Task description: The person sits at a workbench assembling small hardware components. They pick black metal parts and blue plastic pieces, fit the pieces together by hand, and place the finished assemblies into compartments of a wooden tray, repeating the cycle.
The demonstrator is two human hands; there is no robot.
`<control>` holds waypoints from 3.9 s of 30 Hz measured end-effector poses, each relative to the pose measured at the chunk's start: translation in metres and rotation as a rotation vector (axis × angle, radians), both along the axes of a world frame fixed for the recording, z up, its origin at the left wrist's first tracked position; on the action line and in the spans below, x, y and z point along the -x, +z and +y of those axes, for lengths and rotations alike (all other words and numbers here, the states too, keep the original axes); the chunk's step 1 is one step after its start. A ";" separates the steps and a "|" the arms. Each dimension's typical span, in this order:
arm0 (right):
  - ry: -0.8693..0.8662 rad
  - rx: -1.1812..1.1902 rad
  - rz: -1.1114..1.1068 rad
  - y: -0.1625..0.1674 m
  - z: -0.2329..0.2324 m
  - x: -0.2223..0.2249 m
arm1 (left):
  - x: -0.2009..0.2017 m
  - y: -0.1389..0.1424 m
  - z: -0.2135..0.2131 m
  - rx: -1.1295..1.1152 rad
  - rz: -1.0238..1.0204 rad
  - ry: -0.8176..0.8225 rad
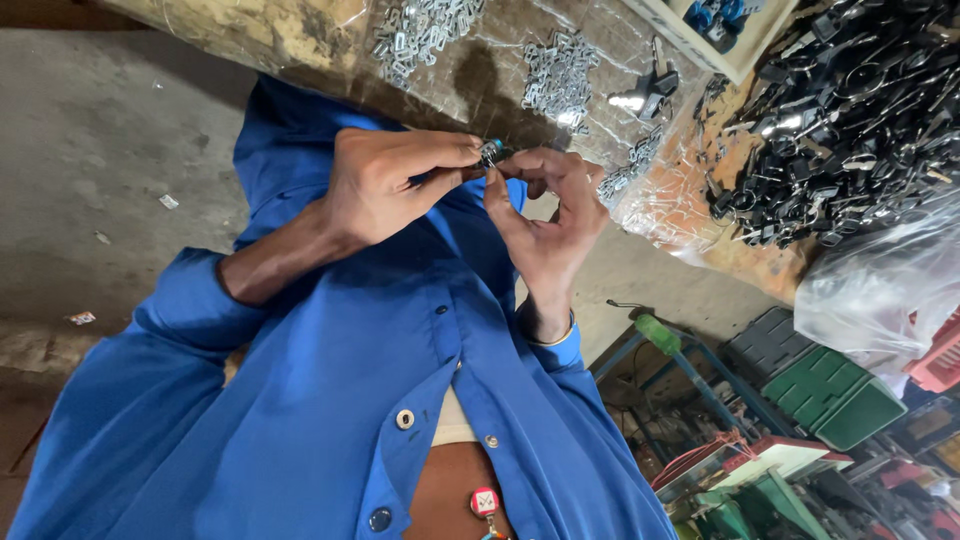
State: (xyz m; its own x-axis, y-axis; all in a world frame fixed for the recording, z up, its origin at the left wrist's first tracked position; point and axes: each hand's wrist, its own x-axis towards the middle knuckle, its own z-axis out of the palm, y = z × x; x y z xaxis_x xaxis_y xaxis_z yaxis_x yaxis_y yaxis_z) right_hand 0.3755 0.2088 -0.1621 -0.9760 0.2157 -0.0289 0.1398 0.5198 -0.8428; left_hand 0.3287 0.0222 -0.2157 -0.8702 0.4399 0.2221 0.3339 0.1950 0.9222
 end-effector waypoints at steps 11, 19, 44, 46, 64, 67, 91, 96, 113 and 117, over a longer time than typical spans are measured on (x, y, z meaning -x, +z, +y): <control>0.147 -0.250 0.037 0.010 -0.008 0.019 | -0.003 0.005 -0.029 -0.048 0.056 0.154; 0.331 -0.536 0.219 -0.004 -0.029 0.026 | -0.007 0.007 -0.056 -0.161 -0.104 0.256; 0.050 -0.004 0.189 -0.017 0.013 -0.018 | -0.008 0.003 0.020 -0.082 -0.152 0.032; 0.032 0.109 0.144 -0.017 0.012 -0.018 | -0.008 0.003 0.019 -0.074 -0.136 0.022; 0.101 -0.217 0.081 0.000 0.020 -0.012 | -0.002 0.002 0.018 0.030 0.155 -0.030; 0.143 -0.124 0.042 -0.002 0.038 -0.016 | -0.002 0.003 0.021 0.008 0.087 -0.014; 0.105 0.028 0.193 -0.011 0.020 -0.012 | -0.003 0.007 0.020 -0.058 -0.106 0.047; 0.014 0.054 0.132 -0.010 0.009 -0.004 | -0.003 0.008 0.016 0.019 0.045 0.037; 0.164 -0.216 0.111 0.005 0.084 0.023 | 0.012 0.022 0.016 -0.155 0.185 -0.243; 0.010 -0.651 0.145 0.002 0.108 0.033 | 0.010 0.027 0.019 -0.177 0.140 -0.128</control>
